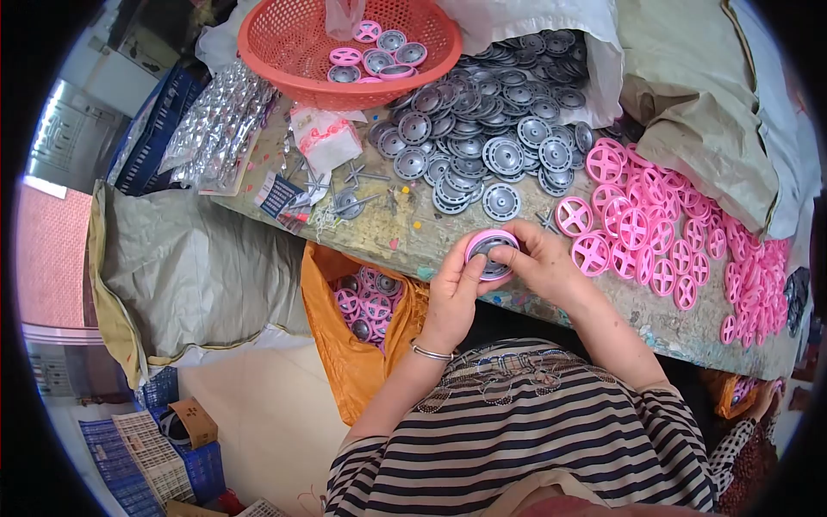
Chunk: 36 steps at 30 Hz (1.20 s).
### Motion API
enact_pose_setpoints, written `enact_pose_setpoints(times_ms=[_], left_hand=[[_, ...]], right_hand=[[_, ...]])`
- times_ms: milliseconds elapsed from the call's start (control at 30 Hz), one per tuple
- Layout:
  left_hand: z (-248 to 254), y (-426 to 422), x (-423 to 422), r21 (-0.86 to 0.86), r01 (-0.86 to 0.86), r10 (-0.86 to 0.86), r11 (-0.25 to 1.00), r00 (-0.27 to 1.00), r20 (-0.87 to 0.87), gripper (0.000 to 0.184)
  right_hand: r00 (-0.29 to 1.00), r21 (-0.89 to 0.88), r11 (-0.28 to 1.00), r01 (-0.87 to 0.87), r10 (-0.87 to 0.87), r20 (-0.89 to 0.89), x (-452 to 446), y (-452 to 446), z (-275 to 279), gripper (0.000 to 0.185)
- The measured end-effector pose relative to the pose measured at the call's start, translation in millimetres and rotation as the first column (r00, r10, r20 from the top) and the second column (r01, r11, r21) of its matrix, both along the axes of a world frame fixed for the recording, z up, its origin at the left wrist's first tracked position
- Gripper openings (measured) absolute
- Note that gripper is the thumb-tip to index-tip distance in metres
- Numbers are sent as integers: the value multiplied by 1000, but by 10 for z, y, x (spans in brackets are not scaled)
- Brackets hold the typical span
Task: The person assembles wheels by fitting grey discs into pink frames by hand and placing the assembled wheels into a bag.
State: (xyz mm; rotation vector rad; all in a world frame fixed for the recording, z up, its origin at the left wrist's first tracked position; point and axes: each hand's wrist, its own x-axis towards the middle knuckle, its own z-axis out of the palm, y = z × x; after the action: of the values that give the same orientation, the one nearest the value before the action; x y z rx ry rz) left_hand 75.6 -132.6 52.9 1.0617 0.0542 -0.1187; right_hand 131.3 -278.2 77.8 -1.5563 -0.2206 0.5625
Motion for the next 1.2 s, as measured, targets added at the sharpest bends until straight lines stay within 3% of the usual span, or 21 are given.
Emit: enact_pose_setpoints(times_ms=[267,367,467,633,700,733,767,833,900,967,1033,1067,1133,1200], left_hand=[[16,58,-31,40,-29,30,999,999,-24,34],[-42,95,-26,412,-156,103,898,984,148,28],[62,104,-11,635,-291,121,716,947,298,22],[70,31,17,685,-386,156,618,914,374,18],[87,-26,59,695,-407,147,593,903,403,18],[106,-8,39,705,-416,139,574,899,416,17],[115,28,7,716,-424,131,555,894,428,17],[20,213,-96,755,-362,223,547,932,285,17],[-21,519,-164,802,-464,288,376,882,374,16],[-186,946,-332,866,-410,327,285,891,314,20],[-335,1354,-492,946,-321,229,50,925,302,24],[-409,1455,-564,958,-278,188,-75,939,287,27],[-555,1516,-679,945,-316,250,-82,912,326,31],[-539,1485,-690,937,-332,252,-110,902,350,35]], right_hand=[[999,-161,987,-3,9,39,-75,22,171,19],[1000,-91,996,24,-24,5,-113,37,180,18],[999,-64,998,29,-31,-20,-106,32,194,17],[996,-143,988,65,-54,78,-96,9,118,15],[995,-96,990,101,-102,1,-127,6,164,16],[989,-110,992,59,-43,139,-113,-27,70,19],[990,-146,989,-13,33,139,-94,-77,35,23],[894,-119,987,106,-42,447,-46,-169,-138,25],[881,-172,957,235,-135,454,221,-441,-161,36],[834,-405,826,391,-132,536,588,-814,-89,40],[433,-431,541,722,133,892,984,-1227,-385,50],[452,-473,483,737,169,876,1055,-1304,-387,54],[489,-543,366,755,236,839,1160,-1368,-384,61],[586,-660,333,673,304,751,1197,-1418,-416,65]])
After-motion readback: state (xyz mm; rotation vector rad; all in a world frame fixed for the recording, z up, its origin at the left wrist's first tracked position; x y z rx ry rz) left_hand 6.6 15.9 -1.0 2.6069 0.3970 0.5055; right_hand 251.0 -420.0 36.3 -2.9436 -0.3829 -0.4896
